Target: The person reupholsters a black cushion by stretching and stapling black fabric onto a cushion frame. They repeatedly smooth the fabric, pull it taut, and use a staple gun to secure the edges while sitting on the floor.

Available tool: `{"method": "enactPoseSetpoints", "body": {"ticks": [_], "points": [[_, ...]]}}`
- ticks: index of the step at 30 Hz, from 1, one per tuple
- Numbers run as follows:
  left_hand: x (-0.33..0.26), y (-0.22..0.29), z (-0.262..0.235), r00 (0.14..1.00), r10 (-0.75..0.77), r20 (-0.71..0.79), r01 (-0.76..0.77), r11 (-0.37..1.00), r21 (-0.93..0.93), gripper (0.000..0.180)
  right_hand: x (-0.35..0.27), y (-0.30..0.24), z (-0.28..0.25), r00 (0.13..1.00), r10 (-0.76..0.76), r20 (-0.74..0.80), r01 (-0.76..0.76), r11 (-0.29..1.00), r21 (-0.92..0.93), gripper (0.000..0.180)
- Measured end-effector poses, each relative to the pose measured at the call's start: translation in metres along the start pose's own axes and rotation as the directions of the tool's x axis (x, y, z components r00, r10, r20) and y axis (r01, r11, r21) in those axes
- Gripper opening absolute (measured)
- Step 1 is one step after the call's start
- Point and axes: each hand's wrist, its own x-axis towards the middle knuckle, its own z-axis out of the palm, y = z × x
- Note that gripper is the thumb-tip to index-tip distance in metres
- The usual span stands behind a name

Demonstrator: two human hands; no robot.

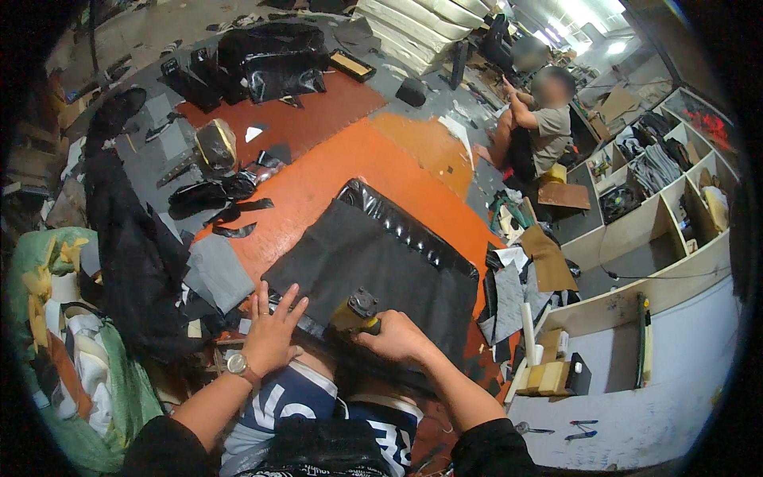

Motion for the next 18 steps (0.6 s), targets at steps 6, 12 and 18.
{"method": "enactPoseSetpoints", "body": {"ticks": [6, 12, 18], "points": [[-0.001, -0.003, 0.005, 1.000, 0.006, 0.005, -0.006, 1.000, 0.017, 0.106, -0.073, 0.072, -0.010, 0.984, -0.032, -0.177, 0.077, 0.964, 0.255, 0.053], [0.002, -0.001, 0.005, 1.000, 0.027, -0.017, -0.026, 0.999, 0.048, 0.109, -0.232, 0.237, 0.079, 0.758, 0.491, -0.430, 0.148, 0.512, 0.846, 0.043], [0.003, 0.007, 0.004, 0.999, 0.034, 0.000, -0.034, 0.989, 0.143, 0.108, -0.157, 0.333, 0.232, 0.451, 0.773, -0.447, -0.515, 0.634, 0.577, 0.052]]}}
